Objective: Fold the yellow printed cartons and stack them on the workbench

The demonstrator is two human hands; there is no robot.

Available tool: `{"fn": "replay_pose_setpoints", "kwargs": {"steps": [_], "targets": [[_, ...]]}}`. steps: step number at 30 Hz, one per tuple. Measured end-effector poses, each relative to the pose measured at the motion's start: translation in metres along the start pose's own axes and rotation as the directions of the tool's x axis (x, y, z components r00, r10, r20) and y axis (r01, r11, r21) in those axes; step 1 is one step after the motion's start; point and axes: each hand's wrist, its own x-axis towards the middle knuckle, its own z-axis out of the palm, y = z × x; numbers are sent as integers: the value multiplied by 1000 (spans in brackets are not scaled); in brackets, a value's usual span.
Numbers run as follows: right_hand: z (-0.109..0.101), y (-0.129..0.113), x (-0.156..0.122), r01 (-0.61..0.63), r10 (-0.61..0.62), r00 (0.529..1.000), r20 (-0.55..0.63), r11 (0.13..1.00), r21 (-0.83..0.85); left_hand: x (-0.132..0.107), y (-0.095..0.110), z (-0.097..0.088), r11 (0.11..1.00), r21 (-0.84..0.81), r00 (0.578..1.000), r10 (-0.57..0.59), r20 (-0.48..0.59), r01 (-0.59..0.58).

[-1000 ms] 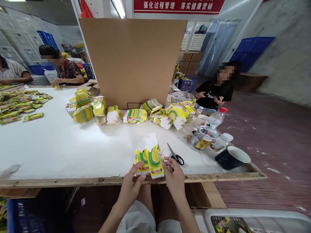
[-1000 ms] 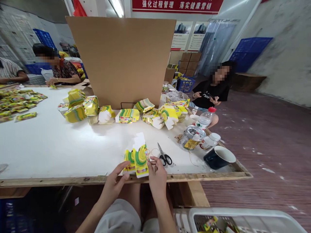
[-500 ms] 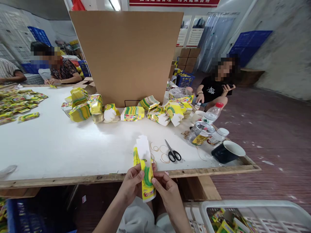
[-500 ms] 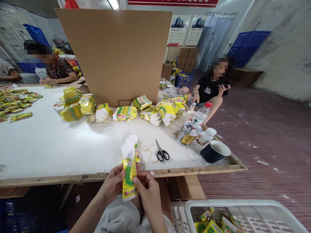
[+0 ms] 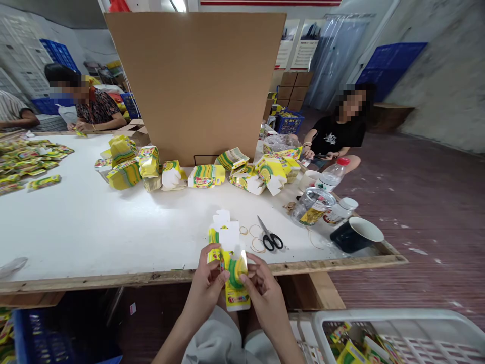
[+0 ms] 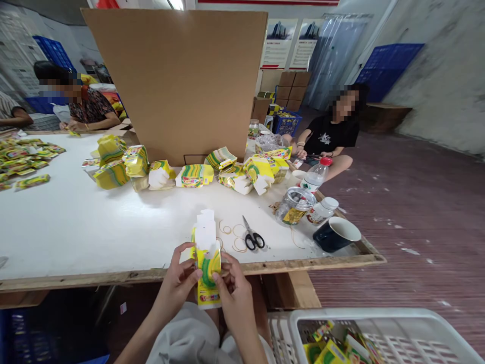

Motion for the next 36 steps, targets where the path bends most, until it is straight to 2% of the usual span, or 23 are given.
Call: {"fn": "replay_pose_setpoints", "kwargs": {"steps": [3, 7, 10, 16, 21, 22, 23, 25, 27, 31, 36], "targets": [[-7, -6, 5, 19, -23, 997, 77, 999, 48, -2, 6, -5, 1000, 27, 994, -19, 110, 16], [-16, -15, 10, -39, 21, 984, 176, 994, 98, -3, 9, -11, 990, -47, 964, -121, 235, 136], [-21, -19, 11, -77, 57, 978, 200, 993, 91, -5, 7, -14, 981, -96, 945, -133, 299, 169], [-21, -21, 11, 3, 0, 995, 102, 999, -32, -6, 6, -13, 977, -131, 946, -120, 300, 166], [-23, -24, 13, 26, -23, 986, -165, 1000, 17, -2, 10, -12, 984, -40, 953, -156, 260, 172], [-25, -25, 13, 11, -8, 985, -171, 1000, 20, -2, 11, -11, 987, -14, 959, -151, 239, 159], [-26, -27, 14, -11, 13, 990, -140, 1000, 17, -1, 11, -10, 990, 7, 965, -142, 219, 144], [-27, -30, 14, -64, 64, 998, 0, 998, -22, -1, 12, -8, 994, 33, 974, -112, 199, 107], [-25, -33, 14, -86, 99, 988, 117, 990, -108, -1, 13, -7, 996, 46, 973, -85, 216, 77], [-17, -37, 15, -16, 41, 996, 74, 951, -308, -2, 15, -7, 998, 20, 961, -62, 269, 59], [-11, -40, 10, 50, -20, 997, 75, 906, -421, -1, 18, -7, 988, -78, 966, -115, 233, 137]]}}
